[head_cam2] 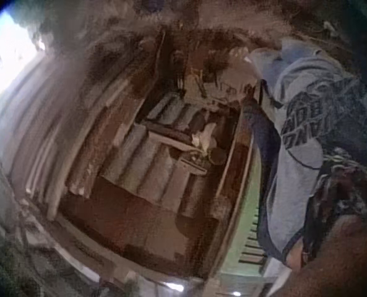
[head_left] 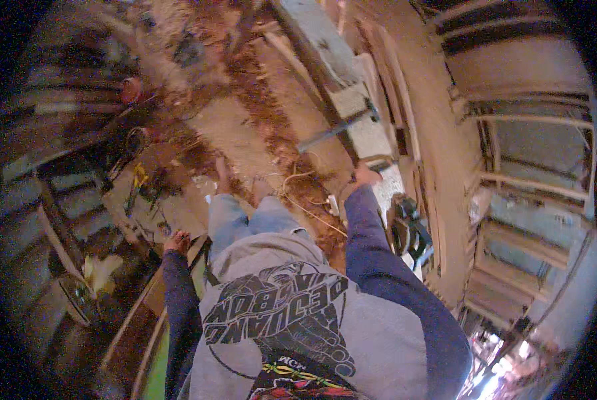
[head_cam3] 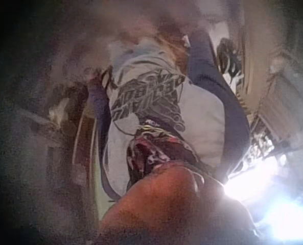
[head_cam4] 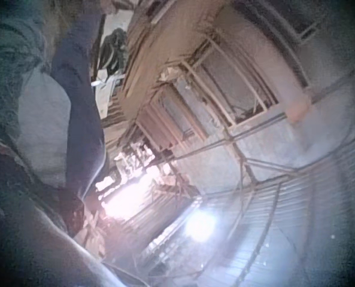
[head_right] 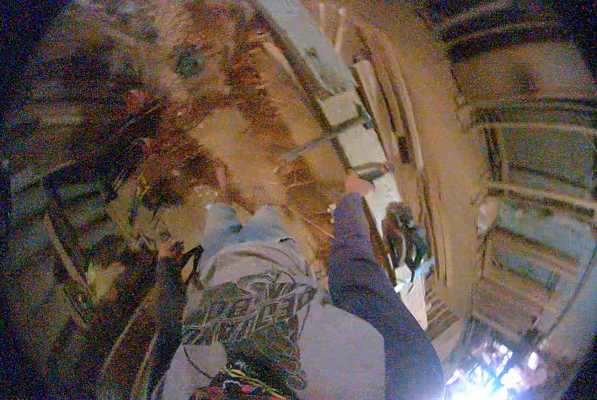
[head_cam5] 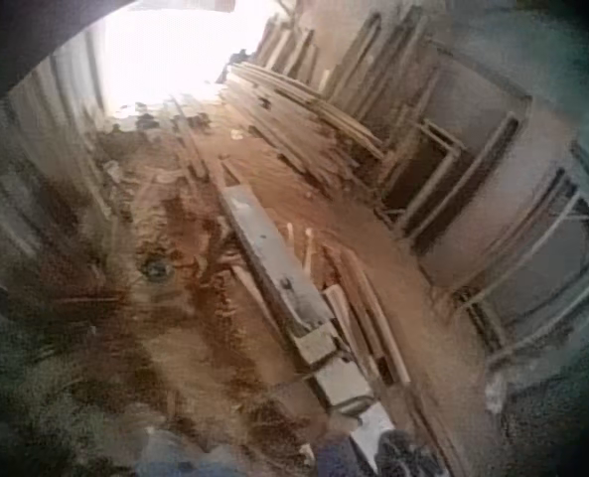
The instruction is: The person hammers small wooden blocks into slots on a white slatted board, then uses a power sander to smooth the board's surface. The person handles the board, blocks, hammer, and sander throughout the sequence.
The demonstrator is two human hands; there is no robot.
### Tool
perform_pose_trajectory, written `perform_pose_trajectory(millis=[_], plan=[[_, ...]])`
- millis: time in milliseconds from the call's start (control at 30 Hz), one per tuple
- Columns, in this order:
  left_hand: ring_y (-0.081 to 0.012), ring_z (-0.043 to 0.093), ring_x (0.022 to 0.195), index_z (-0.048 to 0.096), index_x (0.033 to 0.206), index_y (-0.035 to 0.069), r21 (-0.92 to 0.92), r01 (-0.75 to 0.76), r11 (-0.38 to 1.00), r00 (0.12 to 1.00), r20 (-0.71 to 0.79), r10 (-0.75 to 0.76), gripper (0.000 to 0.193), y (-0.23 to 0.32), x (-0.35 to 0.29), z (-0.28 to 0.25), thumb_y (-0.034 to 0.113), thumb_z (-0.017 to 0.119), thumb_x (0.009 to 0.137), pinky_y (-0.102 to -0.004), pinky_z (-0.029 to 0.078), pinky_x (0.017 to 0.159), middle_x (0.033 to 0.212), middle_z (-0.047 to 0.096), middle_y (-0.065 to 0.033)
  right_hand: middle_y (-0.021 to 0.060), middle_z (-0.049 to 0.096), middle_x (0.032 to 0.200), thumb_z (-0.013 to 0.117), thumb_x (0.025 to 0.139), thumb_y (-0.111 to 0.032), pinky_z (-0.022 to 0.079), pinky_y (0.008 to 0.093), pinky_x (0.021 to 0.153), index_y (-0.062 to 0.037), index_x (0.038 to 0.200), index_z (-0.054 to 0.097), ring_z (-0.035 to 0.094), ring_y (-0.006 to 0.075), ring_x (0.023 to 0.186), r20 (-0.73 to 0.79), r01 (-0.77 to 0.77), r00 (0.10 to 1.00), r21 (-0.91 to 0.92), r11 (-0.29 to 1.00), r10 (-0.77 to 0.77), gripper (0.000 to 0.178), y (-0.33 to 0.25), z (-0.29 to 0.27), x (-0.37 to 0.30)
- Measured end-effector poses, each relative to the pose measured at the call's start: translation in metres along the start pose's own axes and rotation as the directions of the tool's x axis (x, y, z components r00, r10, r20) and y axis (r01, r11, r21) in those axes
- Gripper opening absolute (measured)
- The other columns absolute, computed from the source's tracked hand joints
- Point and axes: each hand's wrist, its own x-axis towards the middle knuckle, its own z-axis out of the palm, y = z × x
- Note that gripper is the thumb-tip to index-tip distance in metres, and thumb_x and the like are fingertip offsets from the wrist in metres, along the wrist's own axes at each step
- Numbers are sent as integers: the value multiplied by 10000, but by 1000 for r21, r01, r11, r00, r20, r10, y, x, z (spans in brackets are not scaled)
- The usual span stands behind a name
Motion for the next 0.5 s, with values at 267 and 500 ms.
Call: perform_pose_trajectory(millis=[267, 500], plan=[[-152, 391, 497, 499, 856, 115, -914, 204, 351, 962, 121, -245, 174, 52, -63, 116, 272, 517, 930, -302, 351, 427, 609, 426, -20, 114, 582, 1076, 616, 889, -439, 539, 377, 682, -67, 1129, 551, 589, 215, 855, 697, -566, 700, 674, 475, -154, 447, -80, 26, 20], [-146, 357, 413, 614, 1005, 82, -630, 163, 759, 985, 148, -89, 222, 97, -75, 110, 278, 522, 954, -326, 315, 371, 546, 405, -15, 68, 649, 1063, 572, 938, -494, 536, 427, 737, -29, 1091, 610, 627, 242, 925, 719, -318, 583, 630, 709, -378, 491, -173, -28, -82]])
